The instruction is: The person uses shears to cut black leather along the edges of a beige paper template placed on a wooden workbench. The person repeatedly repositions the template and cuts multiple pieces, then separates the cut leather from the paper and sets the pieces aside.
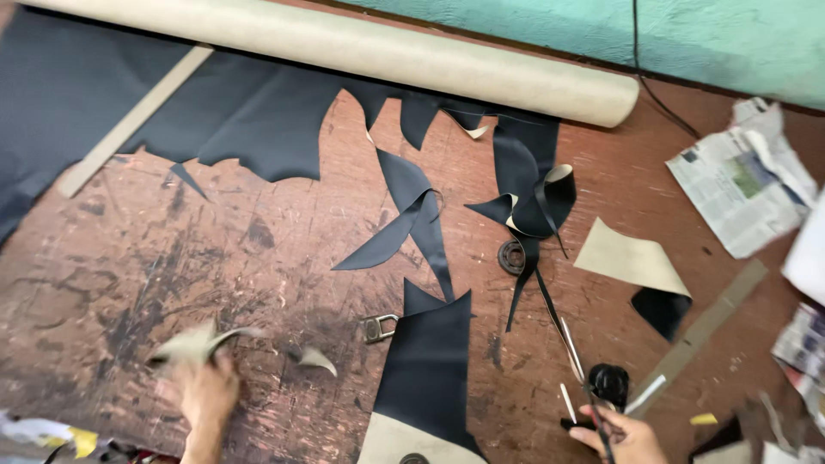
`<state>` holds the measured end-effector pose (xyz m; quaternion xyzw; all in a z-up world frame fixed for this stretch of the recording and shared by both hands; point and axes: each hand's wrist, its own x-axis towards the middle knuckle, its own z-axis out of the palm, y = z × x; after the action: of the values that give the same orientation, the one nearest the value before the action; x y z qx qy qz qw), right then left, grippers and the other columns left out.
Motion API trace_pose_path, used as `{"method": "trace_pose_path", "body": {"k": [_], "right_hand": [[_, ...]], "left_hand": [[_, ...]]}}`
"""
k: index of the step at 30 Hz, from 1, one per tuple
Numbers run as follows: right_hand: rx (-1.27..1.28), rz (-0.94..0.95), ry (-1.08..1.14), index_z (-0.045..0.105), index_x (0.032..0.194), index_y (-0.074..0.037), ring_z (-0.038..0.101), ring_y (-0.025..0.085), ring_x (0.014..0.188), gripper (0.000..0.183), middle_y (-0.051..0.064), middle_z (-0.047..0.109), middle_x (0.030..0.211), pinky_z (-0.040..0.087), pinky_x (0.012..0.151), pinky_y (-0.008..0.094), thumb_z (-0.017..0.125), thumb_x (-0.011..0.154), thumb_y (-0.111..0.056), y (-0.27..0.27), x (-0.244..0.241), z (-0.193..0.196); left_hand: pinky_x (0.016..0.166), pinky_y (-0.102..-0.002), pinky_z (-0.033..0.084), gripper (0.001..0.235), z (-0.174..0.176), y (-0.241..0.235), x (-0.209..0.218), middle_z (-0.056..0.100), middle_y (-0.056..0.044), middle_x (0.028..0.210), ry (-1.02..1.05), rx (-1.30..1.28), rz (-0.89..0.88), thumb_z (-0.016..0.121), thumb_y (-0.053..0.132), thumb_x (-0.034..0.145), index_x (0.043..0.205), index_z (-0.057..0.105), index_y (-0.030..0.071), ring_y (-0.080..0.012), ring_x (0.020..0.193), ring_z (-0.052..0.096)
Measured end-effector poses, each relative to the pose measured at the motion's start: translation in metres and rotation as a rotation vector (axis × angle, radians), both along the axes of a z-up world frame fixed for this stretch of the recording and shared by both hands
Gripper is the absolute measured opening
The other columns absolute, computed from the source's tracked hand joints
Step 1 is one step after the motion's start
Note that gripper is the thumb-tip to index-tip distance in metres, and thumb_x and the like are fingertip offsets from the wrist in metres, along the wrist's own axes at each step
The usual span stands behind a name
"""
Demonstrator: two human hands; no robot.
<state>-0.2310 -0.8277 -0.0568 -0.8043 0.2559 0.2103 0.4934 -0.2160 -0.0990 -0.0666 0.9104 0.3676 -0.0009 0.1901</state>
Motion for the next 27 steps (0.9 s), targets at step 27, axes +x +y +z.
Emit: {"method": "trace_pose_path", "body": {"k": [27], "right_hand": [[-0.594,0.684,-0.21,0.08,0.108,-0.013,0.059,0.019,0.06,0.06,0.004,0.064,0.068,0.049,0.062,0.035,0.092,0.062,-0.049,-0.112,0.419,0.145]], "left_hand": [[0.122,-0.055,0.024,0.053,0.107,-0.333,0.28,0.055,-0.01,0.147,-0.41,0.263,-1.035,0.067,0.01,0.08,0.133,0.063,0.011,-0.0286,0.143,0.043]]}}
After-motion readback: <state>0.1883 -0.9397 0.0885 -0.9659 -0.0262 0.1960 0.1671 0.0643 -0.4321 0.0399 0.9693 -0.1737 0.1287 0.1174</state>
